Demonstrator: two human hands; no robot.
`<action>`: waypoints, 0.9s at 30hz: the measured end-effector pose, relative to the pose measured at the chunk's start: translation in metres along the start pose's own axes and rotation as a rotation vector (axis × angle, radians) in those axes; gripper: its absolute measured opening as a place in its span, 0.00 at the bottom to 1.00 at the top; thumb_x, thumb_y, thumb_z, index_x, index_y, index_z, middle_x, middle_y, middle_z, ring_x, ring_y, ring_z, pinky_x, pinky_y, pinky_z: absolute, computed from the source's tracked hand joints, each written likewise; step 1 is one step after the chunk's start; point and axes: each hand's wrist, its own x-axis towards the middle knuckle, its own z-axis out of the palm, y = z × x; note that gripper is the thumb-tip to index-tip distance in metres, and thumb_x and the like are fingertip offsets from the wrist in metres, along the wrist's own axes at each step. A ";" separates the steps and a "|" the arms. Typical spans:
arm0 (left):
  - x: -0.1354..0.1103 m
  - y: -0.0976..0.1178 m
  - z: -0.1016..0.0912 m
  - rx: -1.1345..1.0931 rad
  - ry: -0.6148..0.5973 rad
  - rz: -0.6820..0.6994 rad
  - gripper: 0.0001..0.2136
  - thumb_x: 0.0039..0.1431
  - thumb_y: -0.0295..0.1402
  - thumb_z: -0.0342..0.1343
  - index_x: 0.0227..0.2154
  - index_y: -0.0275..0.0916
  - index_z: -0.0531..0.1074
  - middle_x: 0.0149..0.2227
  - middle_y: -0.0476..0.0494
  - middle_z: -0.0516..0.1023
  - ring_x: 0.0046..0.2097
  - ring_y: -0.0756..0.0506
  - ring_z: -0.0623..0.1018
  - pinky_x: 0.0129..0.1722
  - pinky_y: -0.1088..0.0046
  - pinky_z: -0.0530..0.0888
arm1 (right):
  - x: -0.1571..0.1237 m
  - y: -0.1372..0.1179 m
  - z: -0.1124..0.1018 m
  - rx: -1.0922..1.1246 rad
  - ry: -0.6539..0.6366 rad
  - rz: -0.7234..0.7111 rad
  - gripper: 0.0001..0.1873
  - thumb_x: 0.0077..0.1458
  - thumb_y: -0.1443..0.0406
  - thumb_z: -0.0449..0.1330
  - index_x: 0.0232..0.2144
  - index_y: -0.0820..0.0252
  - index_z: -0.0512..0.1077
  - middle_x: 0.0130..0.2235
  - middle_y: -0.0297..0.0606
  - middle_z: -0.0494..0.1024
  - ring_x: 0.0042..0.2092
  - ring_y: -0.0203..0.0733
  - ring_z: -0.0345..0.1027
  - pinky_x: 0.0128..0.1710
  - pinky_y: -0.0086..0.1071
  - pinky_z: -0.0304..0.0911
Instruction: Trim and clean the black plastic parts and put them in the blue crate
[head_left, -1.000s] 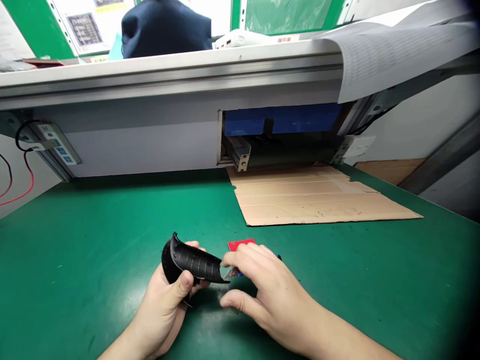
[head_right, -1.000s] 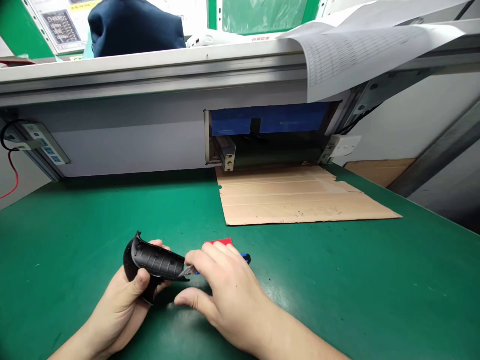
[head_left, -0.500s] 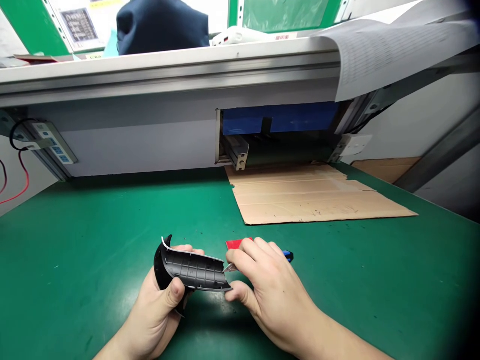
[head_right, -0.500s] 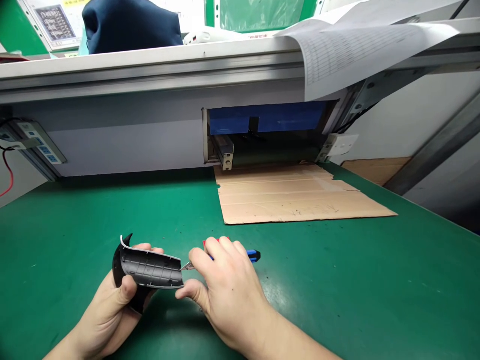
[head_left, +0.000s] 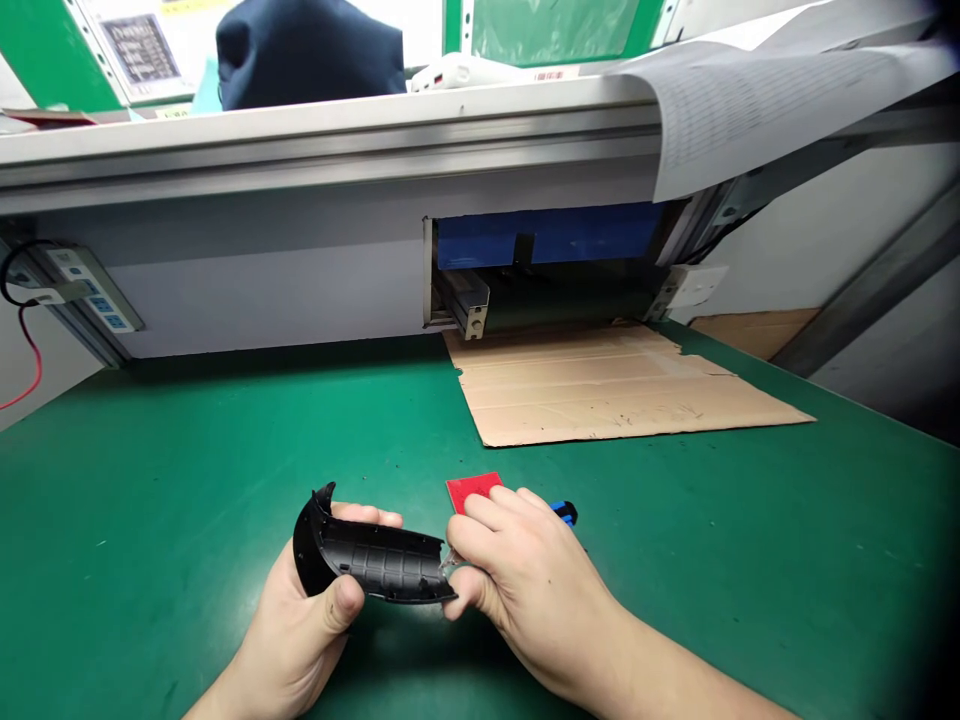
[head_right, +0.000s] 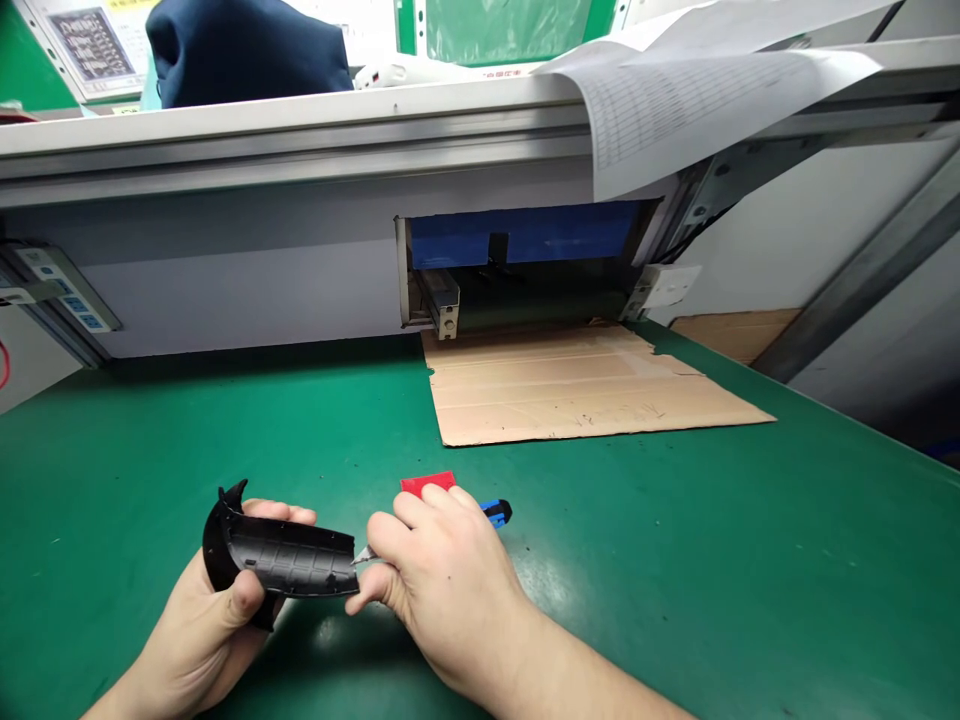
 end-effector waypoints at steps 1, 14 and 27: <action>0.000 -0.001 -0.002 0.006 -0.004 0.001 0.20 0.46 0.41 0.69 0.42 0.42 0.75 0.45 0.41 0.75 0.45 0.41 0.76 0.44 0.71 0.75 | 0.000 0.000 0.000 0.002 -0.003 -0.003 0.43 0.70 0.46 0.17 0.22 0.61 0.58 0.25 0.33 0.60 0.27 0.43 0.51 0.27 0.34 0.40; -0.003 -0.002 -0.001 -0.076 0.014 -0.060 0.20 0.44 0.41 0.70 0.42 0.47 0.74 0.45 0.44 0.75 0.43 0.43 0.75 0.41 0.72 0.76 | 0.004 0.017 -0.008 1.130 -0.331 0.159 0.37 0.59 0.34 0.60 0.25 0.61 0.61 0.24 0.28 0.58 0.25 0.37 0.47 0.24 0.26 0.44; -0.005 -0.002 0.003 -0.215 0.059 -0.156 0.23 0.41 0.38 0.73 0.42 0.48 0.73 0.47 0.45 0.75 0.47 0.41 0.75 0.44 0.69 0.76 | -0.002 -0.003 0.007 0.772 0.075 0.014 0.34 0.65 0.35 0.50 0.36 0.60 0.67 0.34 0.35 0.63 0.34 0.47 0.55 0.36 0.33 0.50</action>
